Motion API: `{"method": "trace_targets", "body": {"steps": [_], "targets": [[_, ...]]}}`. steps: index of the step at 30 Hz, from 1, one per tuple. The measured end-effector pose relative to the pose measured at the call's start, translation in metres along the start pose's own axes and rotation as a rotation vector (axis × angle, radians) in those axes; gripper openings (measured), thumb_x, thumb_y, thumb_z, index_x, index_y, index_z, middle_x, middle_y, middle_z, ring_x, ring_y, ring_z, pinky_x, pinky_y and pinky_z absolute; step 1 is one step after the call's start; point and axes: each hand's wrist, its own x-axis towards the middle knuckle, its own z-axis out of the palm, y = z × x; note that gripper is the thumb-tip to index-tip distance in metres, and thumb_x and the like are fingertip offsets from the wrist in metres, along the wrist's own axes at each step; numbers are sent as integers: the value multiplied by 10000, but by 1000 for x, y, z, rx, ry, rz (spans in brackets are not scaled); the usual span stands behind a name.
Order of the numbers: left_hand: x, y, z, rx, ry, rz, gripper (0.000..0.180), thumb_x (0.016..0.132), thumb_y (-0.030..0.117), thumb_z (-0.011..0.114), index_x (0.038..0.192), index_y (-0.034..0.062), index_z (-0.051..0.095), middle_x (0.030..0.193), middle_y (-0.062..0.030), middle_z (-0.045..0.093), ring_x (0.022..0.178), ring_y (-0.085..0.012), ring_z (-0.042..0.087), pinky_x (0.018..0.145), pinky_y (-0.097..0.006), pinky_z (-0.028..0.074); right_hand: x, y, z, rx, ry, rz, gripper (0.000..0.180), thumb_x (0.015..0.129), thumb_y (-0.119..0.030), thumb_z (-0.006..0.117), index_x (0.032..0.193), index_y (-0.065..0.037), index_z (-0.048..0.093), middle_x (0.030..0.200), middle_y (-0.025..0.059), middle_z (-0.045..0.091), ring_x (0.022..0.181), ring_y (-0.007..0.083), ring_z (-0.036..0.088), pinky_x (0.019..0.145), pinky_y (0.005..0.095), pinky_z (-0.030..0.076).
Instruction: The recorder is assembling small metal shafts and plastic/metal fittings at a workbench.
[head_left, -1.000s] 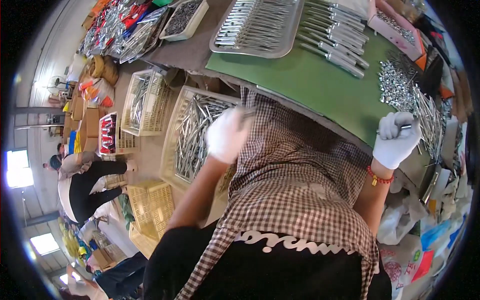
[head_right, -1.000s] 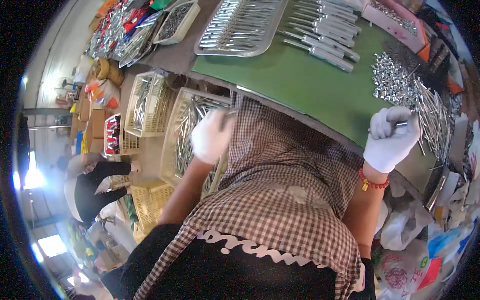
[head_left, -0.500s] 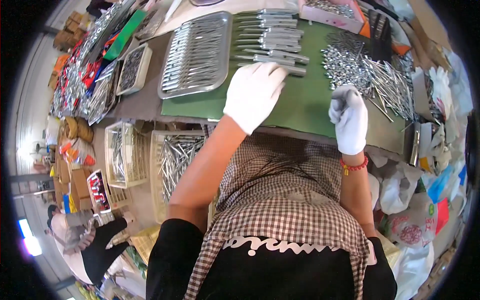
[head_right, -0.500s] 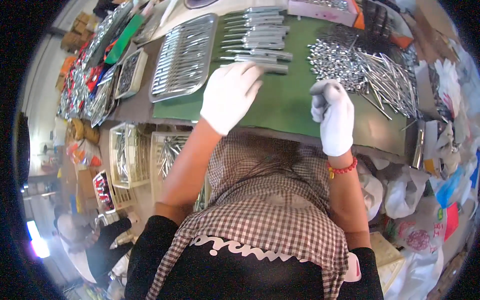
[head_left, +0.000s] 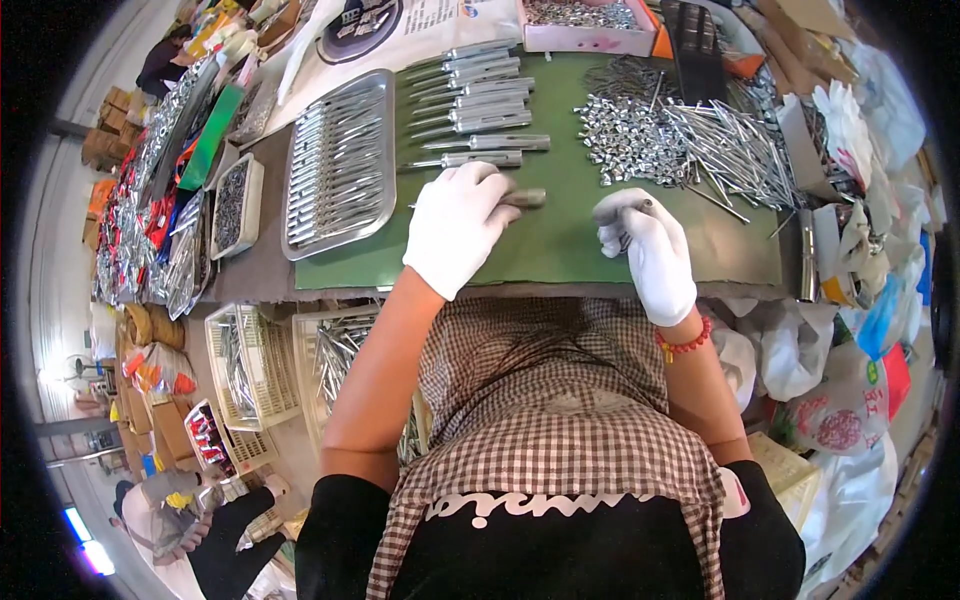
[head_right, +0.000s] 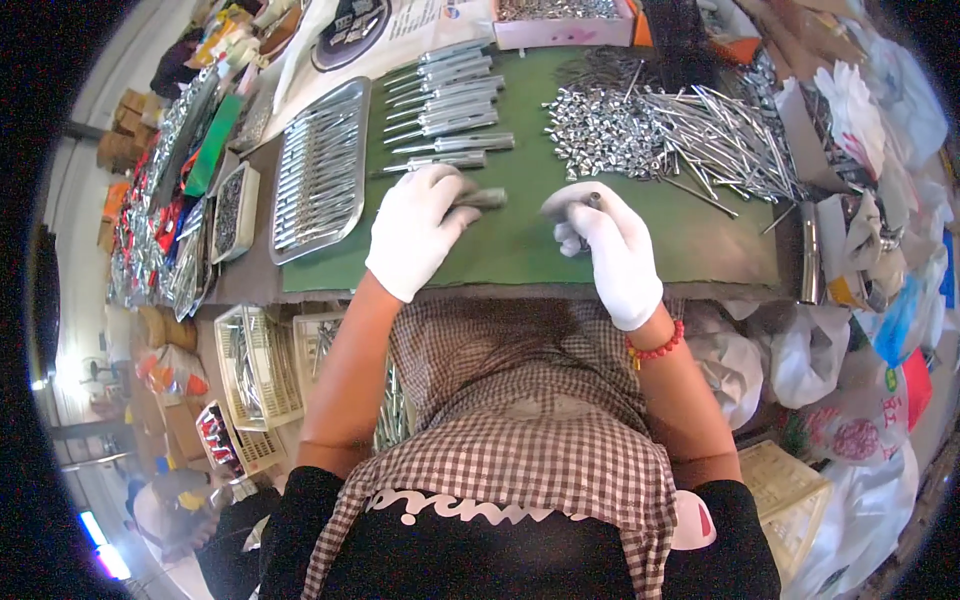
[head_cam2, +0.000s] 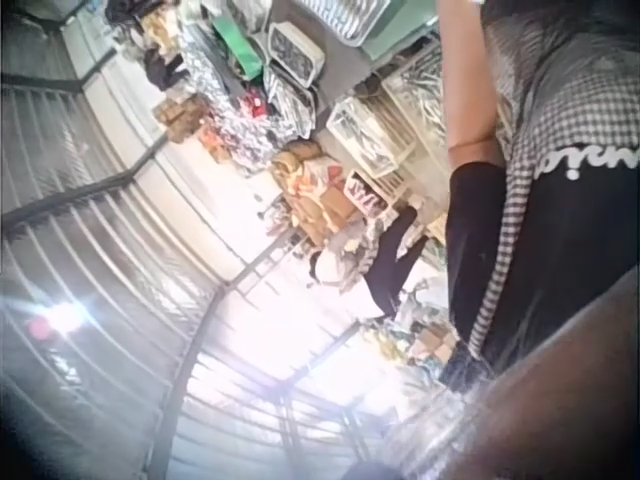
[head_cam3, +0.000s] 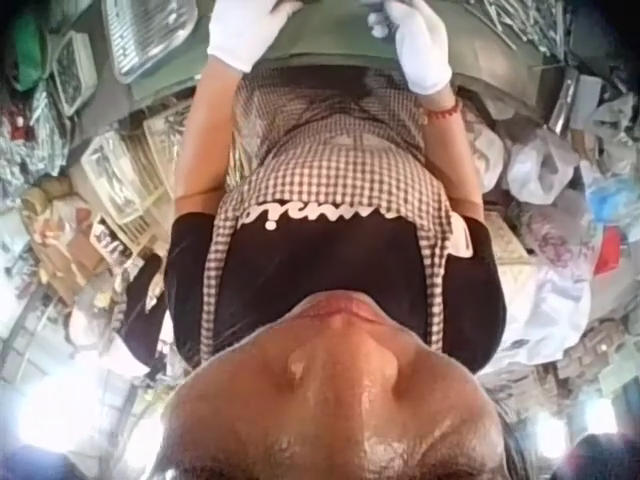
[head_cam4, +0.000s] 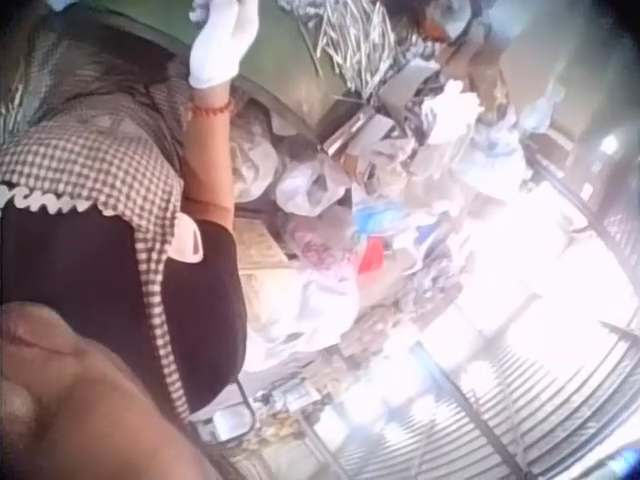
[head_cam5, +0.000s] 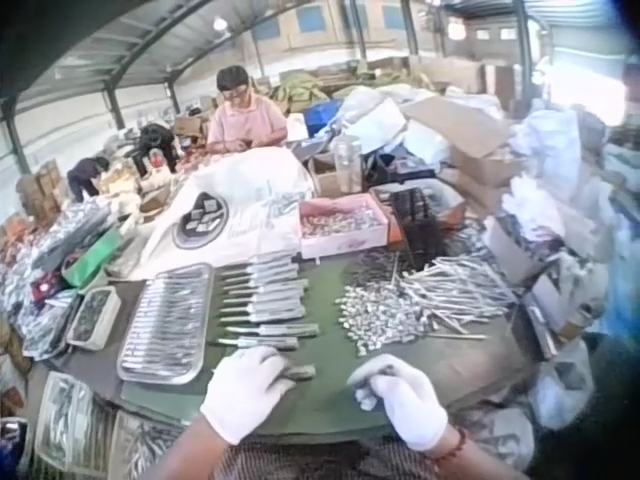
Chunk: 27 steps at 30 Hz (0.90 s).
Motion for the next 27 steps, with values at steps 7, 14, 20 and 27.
{"method": "trace_targets", "body": {"steps": [7,14,20,27], "targets": [[2,27,-14,-57,-119,-7,194,845,157,651,1007,58,612,934,-125,606,850,-323,609,744,-416,501,-20,-31,14,-280,147,180,341,1038,-288,441,1241,-62,598,846,7,617,501,40,487,463,188,388],[11,67,-23,-106,-220,156,263,829,196,677,1058,76,630,908,-92,631,825,-298,619,724,-393,505,-17,-33,-5,-232,29,207,297,1025,-257,476,1173,-56,635,771,0,643,507,31,468,462,196,364],[3,59,-15,-247,-135,131,323,803,155,689,1118,88,667,888,-104,659,795,-301,627,708,-375,507,-18,-27,-11,-765,-28,-81,201,937,-209,617,973,-15,662,713,83,628,592,149,559,582,287,463],[4,62,-13,-323,-179,34,326,800,94,657,1113,175,700,800,-72,612,700,-251,619,626,-340,502,-17,-32,-16,-705,18,45,195,913,-192,643,907,3,641,712,119,611,628,189,584,622,319,477]]}}
